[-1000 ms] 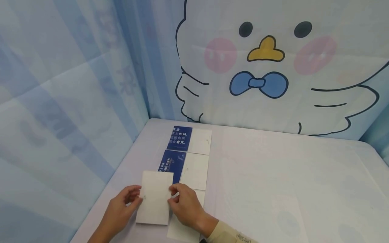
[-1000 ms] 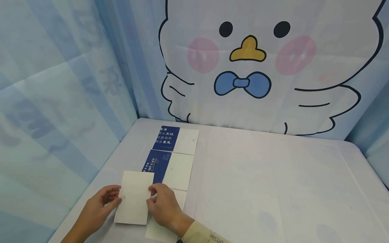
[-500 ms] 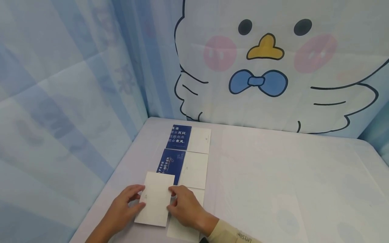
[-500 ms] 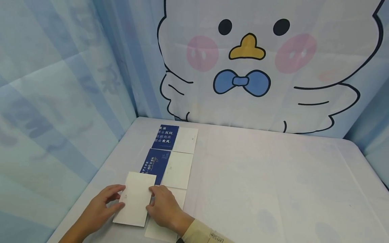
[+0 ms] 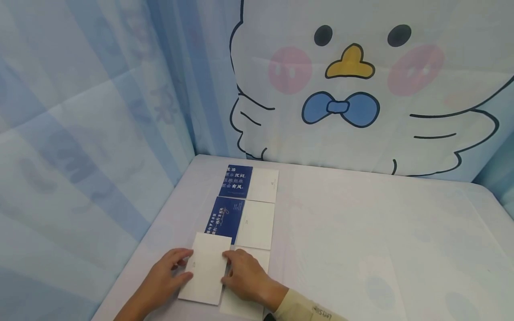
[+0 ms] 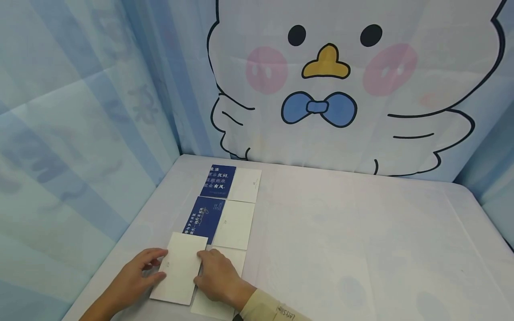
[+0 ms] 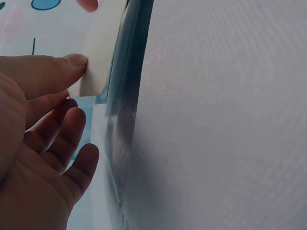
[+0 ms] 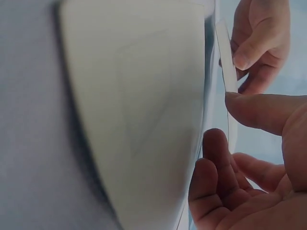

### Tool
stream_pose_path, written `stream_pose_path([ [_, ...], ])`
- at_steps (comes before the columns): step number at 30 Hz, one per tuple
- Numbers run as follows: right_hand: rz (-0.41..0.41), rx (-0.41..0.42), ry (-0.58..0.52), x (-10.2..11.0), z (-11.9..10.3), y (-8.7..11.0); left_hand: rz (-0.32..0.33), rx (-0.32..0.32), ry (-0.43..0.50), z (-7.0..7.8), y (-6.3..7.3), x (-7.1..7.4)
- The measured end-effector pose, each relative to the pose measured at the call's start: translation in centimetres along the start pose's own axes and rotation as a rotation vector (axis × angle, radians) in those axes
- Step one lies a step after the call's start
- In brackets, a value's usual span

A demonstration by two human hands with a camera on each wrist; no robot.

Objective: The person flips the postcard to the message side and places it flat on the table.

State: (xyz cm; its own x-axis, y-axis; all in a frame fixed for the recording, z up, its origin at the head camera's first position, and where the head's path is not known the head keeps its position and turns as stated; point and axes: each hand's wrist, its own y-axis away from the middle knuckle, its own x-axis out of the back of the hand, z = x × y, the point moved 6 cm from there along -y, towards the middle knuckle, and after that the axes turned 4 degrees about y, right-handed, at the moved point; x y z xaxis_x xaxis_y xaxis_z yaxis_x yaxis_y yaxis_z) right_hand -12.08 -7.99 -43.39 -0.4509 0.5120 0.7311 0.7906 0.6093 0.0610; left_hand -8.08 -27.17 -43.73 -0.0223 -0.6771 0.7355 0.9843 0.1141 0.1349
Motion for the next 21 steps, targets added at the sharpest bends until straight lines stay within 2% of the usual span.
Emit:
stream_pose_path([
  [6, -0.001, 0.033, 0.062, -0.24, -0.28, 0.07, -0.009, 0.014, 0.023, -0.20, 0.01, -0.13],
  [15, -0.016, 0.029, 0.113, -0.51, -0.68, 0.11, -0.046, 0.068, 0.029, -0.67, 0.02, -0.57],
  [21, -0.009, 0.039, 0.150, -0.67, -0.62, 0.01, -0.062, 0.062, 0.013, -0.59, 0.02, -0.62],
])
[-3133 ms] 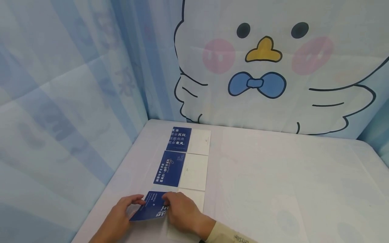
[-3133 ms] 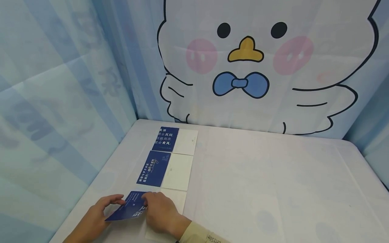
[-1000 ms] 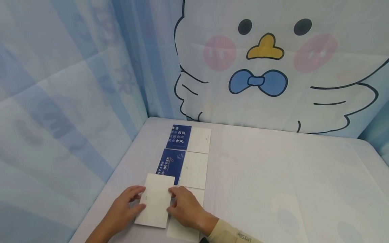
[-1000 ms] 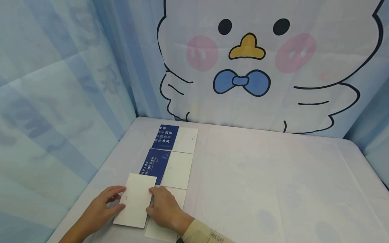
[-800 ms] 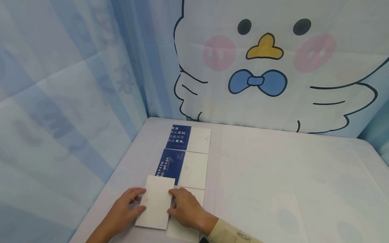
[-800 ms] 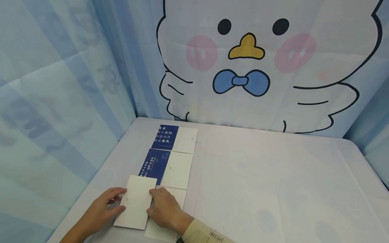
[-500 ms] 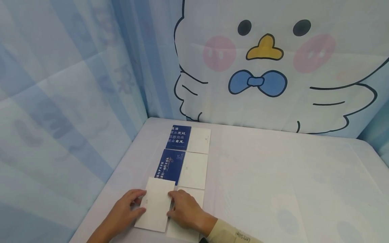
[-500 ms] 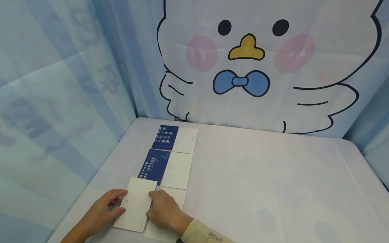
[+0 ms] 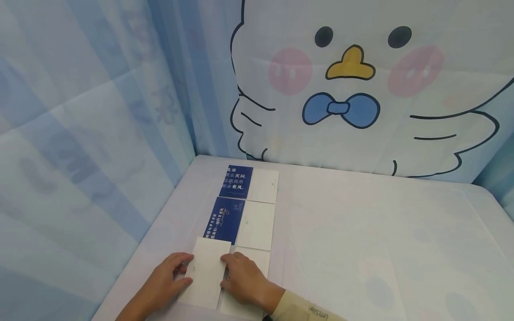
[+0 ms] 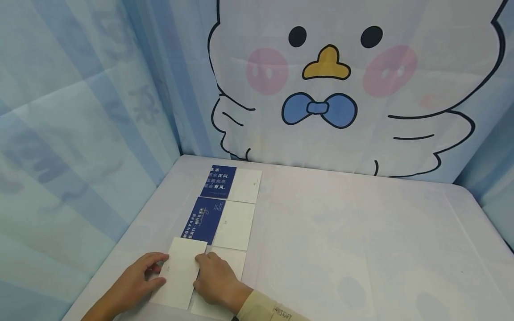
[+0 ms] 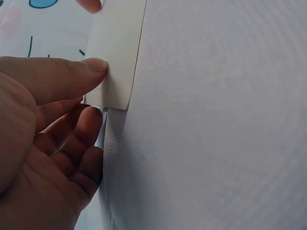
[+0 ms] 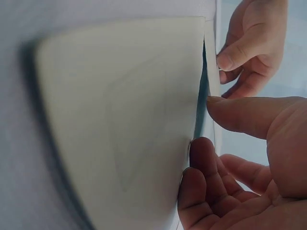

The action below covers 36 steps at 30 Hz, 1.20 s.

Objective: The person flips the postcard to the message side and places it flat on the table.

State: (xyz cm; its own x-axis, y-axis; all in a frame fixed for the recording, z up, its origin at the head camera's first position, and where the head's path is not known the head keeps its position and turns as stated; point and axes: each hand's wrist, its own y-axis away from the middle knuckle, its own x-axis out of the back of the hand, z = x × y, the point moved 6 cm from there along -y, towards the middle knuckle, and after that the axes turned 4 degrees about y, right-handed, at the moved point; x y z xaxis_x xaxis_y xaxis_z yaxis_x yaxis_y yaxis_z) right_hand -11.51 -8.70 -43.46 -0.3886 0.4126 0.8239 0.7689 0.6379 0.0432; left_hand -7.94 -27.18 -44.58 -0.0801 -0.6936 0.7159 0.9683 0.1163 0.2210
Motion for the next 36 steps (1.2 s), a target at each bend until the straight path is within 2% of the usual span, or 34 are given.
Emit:
stream_pose_path([
  [10, 0.015, 0.004, 0.019, -0.21, 0.08, 0.05, -0.013, -0.009, -0.001, -0.35, -0.20, -0.14],
  [21, 0.020, 0.013, 0.033, -0.20, 0.03, 0.18, -0.036, 0.019, -0.017, -0.28, -0.13, -0.44],
  [31, -0.057, -0.017, -0.002, -0.57, 0.09, 0.04, -0.049, 0.014, -0.009, -0.26, 0.16, -0.68],
  [36, -0.065, -0.019, -0.001, -0.66, 0.15, 0.11, -0.047, 0.017, -0.011, -0.35, 0.08, -0.81],
])
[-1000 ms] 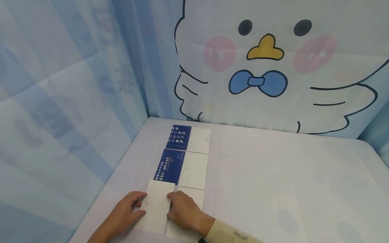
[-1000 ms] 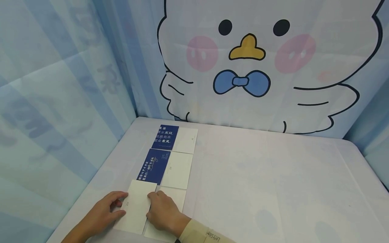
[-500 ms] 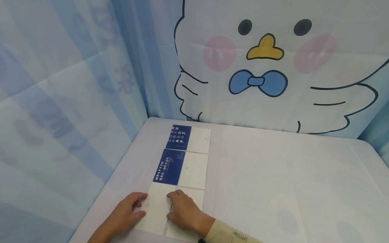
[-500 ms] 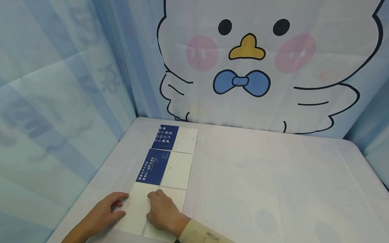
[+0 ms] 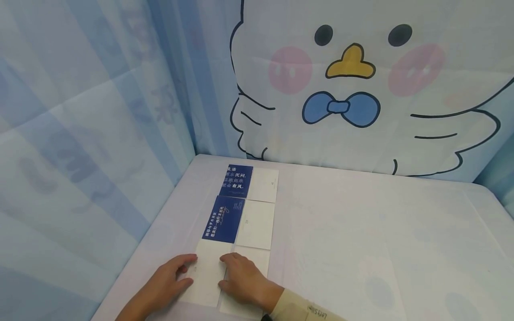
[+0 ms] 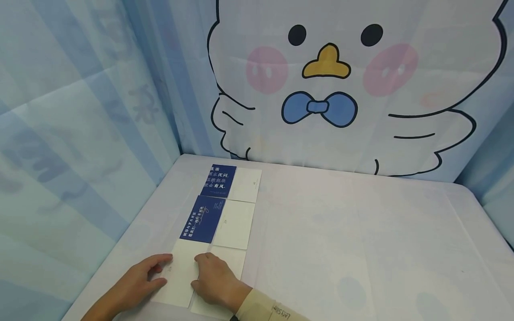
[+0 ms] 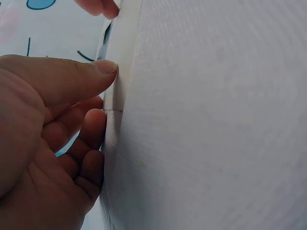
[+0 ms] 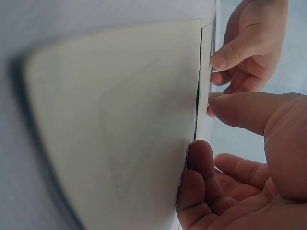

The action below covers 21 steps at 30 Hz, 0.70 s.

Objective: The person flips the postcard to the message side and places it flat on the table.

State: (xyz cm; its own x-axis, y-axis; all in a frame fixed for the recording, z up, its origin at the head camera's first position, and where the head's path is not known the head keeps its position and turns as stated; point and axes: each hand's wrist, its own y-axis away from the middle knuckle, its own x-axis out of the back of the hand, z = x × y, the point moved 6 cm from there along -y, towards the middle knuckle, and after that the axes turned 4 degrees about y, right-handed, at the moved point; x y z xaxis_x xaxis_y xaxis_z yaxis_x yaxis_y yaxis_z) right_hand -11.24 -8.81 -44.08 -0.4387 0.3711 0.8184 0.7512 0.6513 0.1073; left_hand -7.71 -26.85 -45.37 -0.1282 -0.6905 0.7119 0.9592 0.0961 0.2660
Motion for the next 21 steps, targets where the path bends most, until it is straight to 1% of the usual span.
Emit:
stream_pose_path([
  [9, 0.018, 0.027, 0.034, 0.18, -0.21, 0.24, -0.010, -0.007, 0.002, -0.08, -0.06, 0.04],
  [21, 0.039, 0.049, 0.047, 0.33, -0.39, 0.30, -0.015, -0.010, 0.009, -0.01, -0.10, 0.16],
])
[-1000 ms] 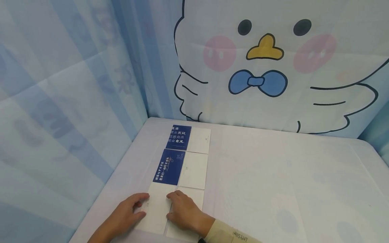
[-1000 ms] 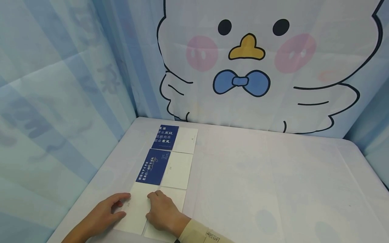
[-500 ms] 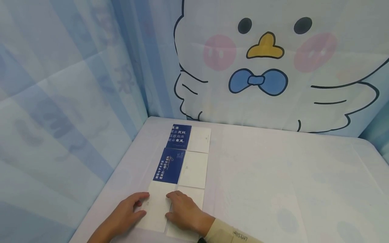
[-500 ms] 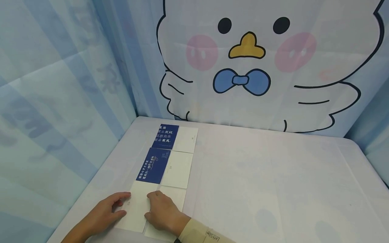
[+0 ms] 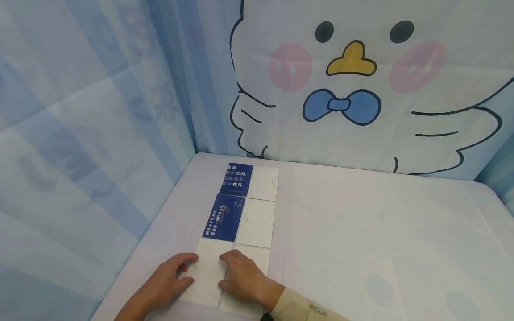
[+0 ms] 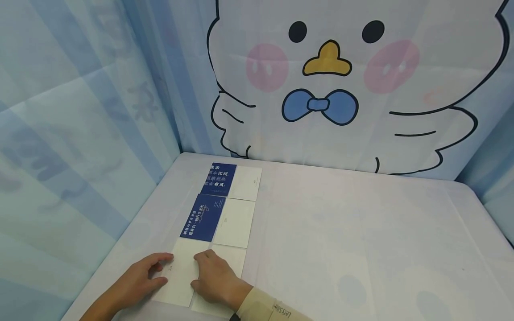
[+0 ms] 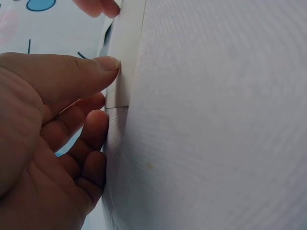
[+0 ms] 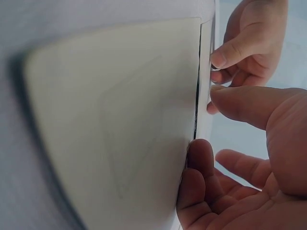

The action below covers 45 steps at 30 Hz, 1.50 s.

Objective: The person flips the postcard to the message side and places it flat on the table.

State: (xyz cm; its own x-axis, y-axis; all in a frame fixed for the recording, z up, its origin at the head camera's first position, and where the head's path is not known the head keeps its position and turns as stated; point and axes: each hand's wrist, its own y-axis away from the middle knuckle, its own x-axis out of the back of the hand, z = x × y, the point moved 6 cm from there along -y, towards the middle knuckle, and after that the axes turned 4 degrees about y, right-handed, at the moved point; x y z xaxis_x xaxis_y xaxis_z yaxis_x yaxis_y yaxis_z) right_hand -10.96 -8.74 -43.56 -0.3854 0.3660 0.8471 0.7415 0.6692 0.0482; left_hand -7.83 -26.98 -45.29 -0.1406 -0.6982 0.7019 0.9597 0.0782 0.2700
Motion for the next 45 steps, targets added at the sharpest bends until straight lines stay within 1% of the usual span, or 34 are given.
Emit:
stream_pose_path([
  [11, -0.002, -0.015, -0.024, 0.6, 0.0, 0.0, 0.000, -0.008, 0.000, 0.3, 0.0, 0.2],
  [15, 0.011, -0.028, -0.025, 1.6, 0.2, -0.2, 0.018, -0.030, -0.022, 0.8, 0.0, 0.7],
  [20, 0.043, -0.040, -0.031, 3.2, 1.4, -1.1, 0.050, -0.058, -0.071, 1.7, -0.6, 1.5],
  [23, 0.068, -0.041, -0.015, 4.4, 2.4, -1.8, 0.059, -0.089, -0.073, 2.3, -1.4, 2.2],
  [26, 0.082, -0.051, 0.016, 5.4, 3.5, -2.5, 0.062, -0.142, -0.079, 3.2, -2.4, 2.9],
  [30, 0.072, -0.078, 0.074, 6.1, 4.8, -3.6, 0.064, -0.214, -0.098, 4.0, -4.2, 3.7],
  [31, 0.063, -0.087, 0.091, 6.2, 5.1, -3.9, 0.063, -0.223, -0.102, 4.1, -4.7, 3.8],
  [34, 0.042, -0.106, 0.145, 6.2, 5.9, -4.7, 0.054, -0.218, -0.106, 4.4, -6.2, 3.8],
  [39, 0.015, -0.122, 0.178, 6.2, 6.9, -5.9, 0.021, -0.176, -0.116, 4.5, -8.6, 3.4],
  [42, 0.009, -0.122, 0.176, 6.1, 7.2, -6.3, 0.004, -0.148, -0.124, 4.3, -9.5, 3.2],
  [45, 0.011, -0.127, 0.168, 6.2, 7.4, -6.6, -0.010, -0.125, -0.116, 4.0, -10.0, 2.9],
])
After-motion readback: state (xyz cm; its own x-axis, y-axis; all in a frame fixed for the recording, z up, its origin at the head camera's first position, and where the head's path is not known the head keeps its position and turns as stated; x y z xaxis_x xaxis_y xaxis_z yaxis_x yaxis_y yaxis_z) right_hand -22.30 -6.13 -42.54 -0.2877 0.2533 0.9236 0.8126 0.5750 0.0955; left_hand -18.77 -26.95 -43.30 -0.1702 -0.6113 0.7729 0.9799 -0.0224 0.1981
